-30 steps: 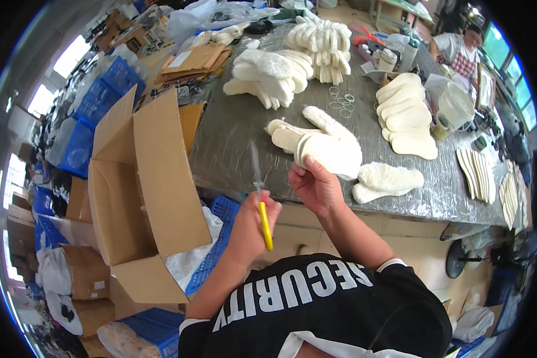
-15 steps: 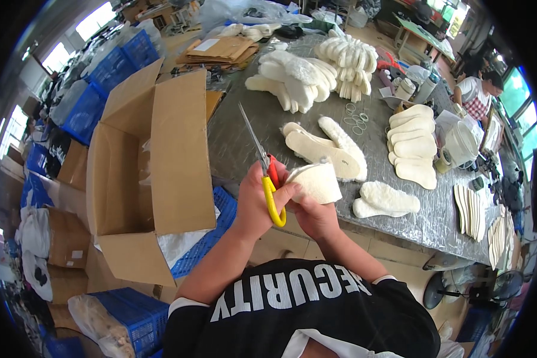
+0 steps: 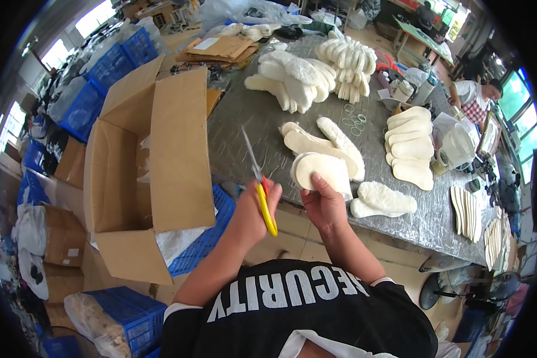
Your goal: The worker is trimming the edges of plush shoe insoles using a pair of scissors.
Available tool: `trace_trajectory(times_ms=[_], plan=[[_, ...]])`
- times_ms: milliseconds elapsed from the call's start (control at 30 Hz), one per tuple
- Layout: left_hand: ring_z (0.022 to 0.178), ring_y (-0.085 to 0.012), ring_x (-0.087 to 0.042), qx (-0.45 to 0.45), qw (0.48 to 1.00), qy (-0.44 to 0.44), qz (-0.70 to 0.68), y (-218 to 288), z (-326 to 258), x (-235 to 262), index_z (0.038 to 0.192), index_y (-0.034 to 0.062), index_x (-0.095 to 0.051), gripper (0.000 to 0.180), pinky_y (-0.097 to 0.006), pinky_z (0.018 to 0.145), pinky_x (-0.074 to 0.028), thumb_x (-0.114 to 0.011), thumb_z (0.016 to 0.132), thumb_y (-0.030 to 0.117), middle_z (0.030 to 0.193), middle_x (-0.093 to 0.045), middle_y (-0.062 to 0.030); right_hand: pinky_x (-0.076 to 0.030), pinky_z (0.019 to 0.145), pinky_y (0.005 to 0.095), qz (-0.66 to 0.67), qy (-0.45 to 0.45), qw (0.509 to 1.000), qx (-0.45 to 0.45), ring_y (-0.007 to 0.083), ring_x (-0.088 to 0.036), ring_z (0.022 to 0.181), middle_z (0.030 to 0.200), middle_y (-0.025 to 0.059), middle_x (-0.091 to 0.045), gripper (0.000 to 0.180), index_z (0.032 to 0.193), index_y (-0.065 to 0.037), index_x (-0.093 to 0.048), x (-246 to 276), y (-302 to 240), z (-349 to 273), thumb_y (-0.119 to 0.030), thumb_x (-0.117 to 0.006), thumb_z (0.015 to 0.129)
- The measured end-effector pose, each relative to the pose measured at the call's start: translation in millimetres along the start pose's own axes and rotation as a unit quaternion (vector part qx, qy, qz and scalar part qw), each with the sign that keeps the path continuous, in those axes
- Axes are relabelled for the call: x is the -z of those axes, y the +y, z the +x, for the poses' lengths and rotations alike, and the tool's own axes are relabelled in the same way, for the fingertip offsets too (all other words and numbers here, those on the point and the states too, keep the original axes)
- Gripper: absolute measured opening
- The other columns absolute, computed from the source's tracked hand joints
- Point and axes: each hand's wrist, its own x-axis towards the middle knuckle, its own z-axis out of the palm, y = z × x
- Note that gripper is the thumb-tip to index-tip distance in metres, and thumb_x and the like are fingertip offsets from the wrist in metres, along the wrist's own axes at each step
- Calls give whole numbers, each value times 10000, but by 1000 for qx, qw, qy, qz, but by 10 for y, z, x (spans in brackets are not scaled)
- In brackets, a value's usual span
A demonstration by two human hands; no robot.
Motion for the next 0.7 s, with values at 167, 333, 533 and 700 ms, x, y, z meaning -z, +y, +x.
trace_trajectory(times_ms=[167, 333, 533, 700], plan=[[603, -302, -543, -98, 984, -71, 129, 68, -279, -192, 868, -36, -488, 219, -359, 578, -431, -547, 845, 174, 664, -534, -171, -508, 637, 256, 49, 43, 997, 31, 152, -585, 894, 1050, 30, -584, 346, 1144, -101, -482, -95, -43, 27, -50, -593, 820], [714, -400, -562, -109, 981, -124, 101, 119, -270, -251, 925, -48, -486, 243, -409, 640, -436, -548, 836, 169, 726, -555, -233, -521, 638, 255, 62, 29, 997, 37, 157, -585, 904, 1048, 43, -579, 370, 1153, -98, -466, -102, 20, 38, -47, -606, 814], [745, -424, -556, -67, 982, -140, 108, 188, -275, -208, 935, -50, -485, 222, -444, 654, -433, -514, 835, 146, 769, -570, -257, -524, 667, 265, 45, 8, 999, 31, 164, -583, 915, 1061, 53, -571, 368, 1154, -95, -464, 25, 99, 43, -23, -591, 816], [650, -415, -559, -60, 984, -118, 115, 252, -274, -164, 961, -60, -472, 237, -443, 589, -433, -496, 789, 101, 680, -563, -245, -519, 666, 265, 34, -11, 999, 36, 168, -580, 908, 1065, 55, -565, 371, 1154, -93, -463, -17, 118, 3, -3, -582, 814]])
